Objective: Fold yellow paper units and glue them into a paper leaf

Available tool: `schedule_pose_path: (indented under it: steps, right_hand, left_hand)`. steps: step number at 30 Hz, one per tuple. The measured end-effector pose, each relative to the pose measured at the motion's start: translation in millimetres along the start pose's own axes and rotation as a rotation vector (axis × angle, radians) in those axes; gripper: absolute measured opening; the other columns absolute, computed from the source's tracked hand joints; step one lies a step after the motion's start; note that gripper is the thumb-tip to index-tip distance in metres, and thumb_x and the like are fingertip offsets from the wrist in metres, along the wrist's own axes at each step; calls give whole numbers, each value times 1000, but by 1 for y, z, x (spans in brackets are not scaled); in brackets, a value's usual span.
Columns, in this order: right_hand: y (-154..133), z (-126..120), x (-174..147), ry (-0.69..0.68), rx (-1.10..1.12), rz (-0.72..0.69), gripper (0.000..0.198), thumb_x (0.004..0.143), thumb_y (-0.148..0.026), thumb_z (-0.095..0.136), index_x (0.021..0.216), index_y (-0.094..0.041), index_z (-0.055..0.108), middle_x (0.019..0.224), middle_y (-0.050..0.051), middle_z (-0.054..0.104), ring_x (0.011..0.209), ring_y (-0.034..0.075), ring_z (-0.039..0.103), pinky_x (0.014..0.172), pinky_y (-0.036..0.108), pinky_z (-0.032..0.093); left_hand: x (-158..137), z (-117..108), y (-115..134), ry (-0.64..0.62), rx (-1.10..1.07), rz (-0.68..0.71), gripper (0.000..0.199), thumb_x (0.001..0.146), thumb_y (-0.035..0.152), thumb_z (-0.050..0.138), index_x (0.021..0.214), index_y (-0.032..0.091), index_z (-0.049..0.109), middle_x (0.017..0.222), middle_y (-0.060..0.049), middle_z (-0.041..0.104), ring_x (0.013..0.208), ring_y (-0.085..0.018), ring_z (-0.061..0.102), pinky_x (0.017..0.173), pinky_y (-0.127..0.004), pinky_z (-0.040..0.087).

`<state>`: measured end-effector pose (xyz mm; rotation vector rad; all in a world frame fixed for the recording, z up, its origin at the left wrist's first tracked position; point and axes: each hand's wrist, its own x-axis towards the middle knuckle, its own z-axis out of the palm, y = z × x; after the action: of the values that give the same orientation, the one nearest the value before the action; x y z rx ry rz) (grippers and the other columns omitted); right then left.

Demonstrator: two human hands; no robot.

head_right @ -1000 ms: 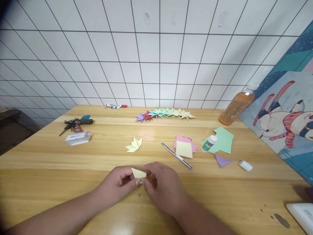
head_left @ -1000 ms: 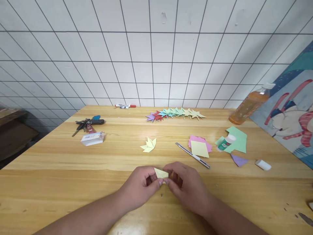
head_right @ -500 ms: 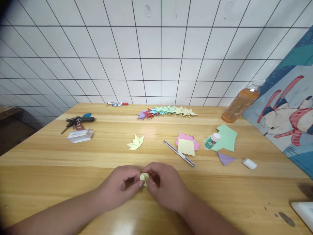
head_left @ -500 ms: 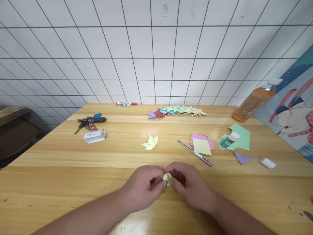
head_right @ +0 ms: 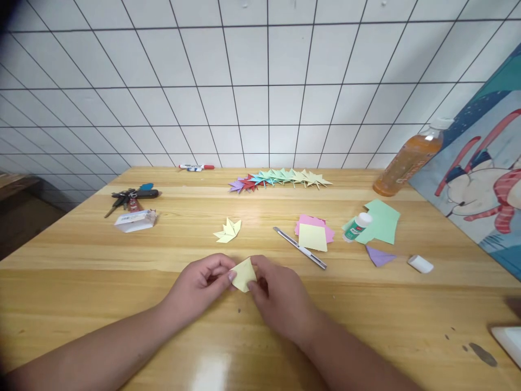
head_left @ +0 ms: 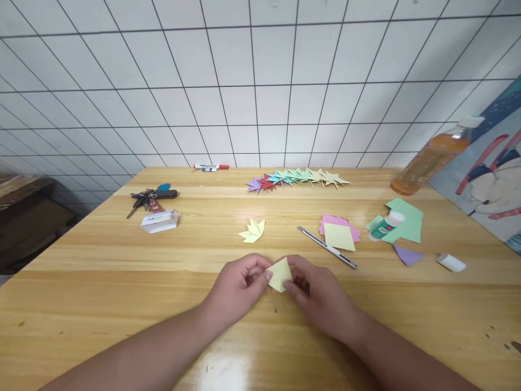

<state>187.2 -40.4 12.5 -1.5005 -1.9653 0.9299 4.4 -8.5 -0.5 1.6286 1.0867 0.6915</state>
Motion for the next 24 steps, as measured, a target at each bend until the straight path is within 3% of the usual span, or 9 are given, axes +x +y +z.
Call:
schedule_pose_path:
  steps: [4,8,10,17,21,24]
  right_hand:
    - [2,0,1,12,-29,-42,10,83,-16,45,88,-23,51,69,-4,56,61,12,50,54,22,32]
    - [3,1,-2,36,-11,-90,34,84,-15,44,116,-26,42,70,-4,57,60,13,52,55,22,35]
    - [3,0,-3,74,-39,-117,37,84,-16,45,119,-26,39,69,-4,58,59,13,52,55,23,36]
    - [0,-4,-4,87,-206,-344,35,83,-7,41,107,-28,55,100,3,61,91,18,54,76,30,42]
    - [3,-3,-2,142,-205,-366,23,85,-12,46,100,-24,59,95,4,63,87,17,55,74,29,43]
    - [3,-5,-2,149,-183,-400,15,86,-16,48,92,-23,61,85,2,64,79,15,55,71,27,43]
  left_hand:
    - [1,0,-4,-53,60,17,16,79,28,56,89,16,59,58,4,50,53,-9,44,50,-18,33]
    - [2,-2,-6,-101,1,-27,15,79,30,56,79,15,60,58,3,52,53,-8,45,50,-18,33]
    - [4,-3,-3,-87,-120,-70,17,78,31,59,81,14,59,63,1,58,57,-10,50,54,-19,38]
    - [9,-9,2,-116,-374,-135,27,73,33,67,87,12,59,71,-4,66,63,-12,59,61,-21,45]
    - [8,-9,1,-203,-442,-96,27,75,30,66,96,14,60,79,-3,67,72,-13,61,69,-23,46]
    - [6,-9,5,-227,-411,-35,23,80,32,61,91,12,64,76,-3,65,71,-11,58,65,-18,43]
